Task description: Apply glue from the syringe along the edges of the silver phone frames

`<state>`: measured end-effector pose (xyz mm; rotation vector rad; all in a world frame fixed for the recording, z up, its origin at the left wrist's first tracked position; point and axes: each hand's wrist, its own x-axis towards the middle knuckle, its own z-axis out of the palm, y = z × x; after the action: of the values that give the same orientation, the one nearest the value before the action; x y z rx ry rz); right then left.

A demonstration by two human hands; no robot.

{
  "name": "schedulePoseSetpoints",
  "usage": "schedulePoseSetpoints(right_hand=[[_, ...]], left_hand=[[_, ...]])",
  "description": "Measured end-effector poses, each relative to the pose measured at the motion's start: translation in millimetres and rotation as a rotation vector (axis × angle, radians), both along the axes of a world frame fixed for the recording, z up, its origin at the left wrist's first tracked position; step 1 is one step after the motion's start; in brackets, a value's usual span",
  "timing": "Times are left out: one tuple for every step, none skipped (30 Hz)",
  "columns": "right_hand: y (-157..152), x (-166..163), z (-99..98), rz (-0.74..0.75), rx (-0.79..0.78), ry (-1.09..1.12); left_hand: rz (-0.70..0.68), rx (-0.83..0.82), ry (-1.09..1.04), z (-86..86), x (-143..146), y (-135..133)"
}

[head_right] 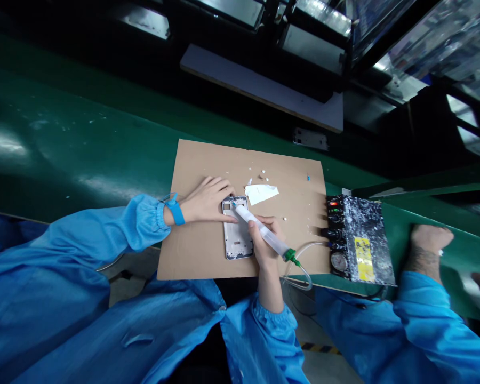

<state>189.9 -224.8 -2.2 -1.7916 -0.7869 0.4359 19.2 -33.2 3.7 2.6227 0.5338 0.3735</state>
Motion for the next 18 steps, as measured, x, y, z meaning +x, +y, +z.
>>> schedulePoseSetpoints(right_hand=[[-0.4, 0.4, -0.8, 0.000, -0.003, -0.004], [-0.7, 0.8, -1.5, 0.001, -0.005, -0.007], [-0.9, 1.1, -2.2, 0.001, -0.007, -0.009], [-1.1, 1.4, -2.7, 0.002, -0.007, -0.012], [-1.3, 1.6, -3.1, 0.004, -0.006, -0.014], [-1.3, 1.8, -3.4, 0.006, -0.005, -0.016], [-1.4, 1.9, -3.6, 0.007, -0.005, -0.018], [-1.4, 2.0, -3.6, 0.009, -0.005, -0.023], [-1.4, 2.1, -3.7, 0.011, -0.008, -0.028], [-1.3, 2.2, -3.7, 0.013, -0.010, -0.032], [-1.3, 2.3, -3.6, 0.014, -0.013, -0.036], [-1.3, 2.3, -3.6, 0.013, -0.016, -0.041], [-1.2, 2.4, -3.4, 0.014, -0.018, -0.046], [-1.1, 2.4, -3.1, 0.013, -0.021, -0.051], [-1.0, 2.3, -2.7, 0.012, -0.024, -0.056], [-0.9, 2.1, -2.1, 0.012, -0.027, -0.061], [-0.8, 1.8, -1.4, 0.012, -0.030, -0.066], [-0.7, 1.5, -0.8, 0.012, -0.033, -0.068]], left_hand=[[-0.001, 0.000, -0.002, 0.1, 0.0, 0.0], [-0.002, -0.002, -0.004, 0.2, 0.0, 0.0], [-0.002, -0.004, -0.004, 0.4, -0.1, 0.0], [-0.002, -0.006, -0.002, 0.5, -0.1, 0.0], [-0.001, -0.007, 0.000, 0.7, -0.1, 0.0], [-0.001, -0.007, 0.003, 0.9, -0.2, 0.0], [-0.001, -0.007, 0.004, 1.0, -0.2, 0.0], [-0.002, -0.006, 0.004, 1.1, -0.1, 0.0], [-0.003, -0.006, 0.003, 1.2, -0.1, 0.1], [-0.004, -0.005, 0.001, 1.1, -0.2, 0.1], [-0.006, -0.005, -0.002, 1.0, -0.2, 0.2], [-0.006, -0.004, -0.004, 0.9, -0.3, 0.3], [-0.006, -0.003, -0.007, 0.7, -0.3, 0.3], [-0.006, -0.002, -0.009, 0.6, -0.4, 0.4], [-0.006, -0.001, -0.011, 0.5, -0.5, 0.4], [-0.006, 0.000, -0.012, 0.5, -0.5, 0.3], [-0.008, 0.001, -0.012, 0.6, -0.5, 0.2], [-0.009, 0.001, -0.011, 0.6, -0.4, 0.2]])
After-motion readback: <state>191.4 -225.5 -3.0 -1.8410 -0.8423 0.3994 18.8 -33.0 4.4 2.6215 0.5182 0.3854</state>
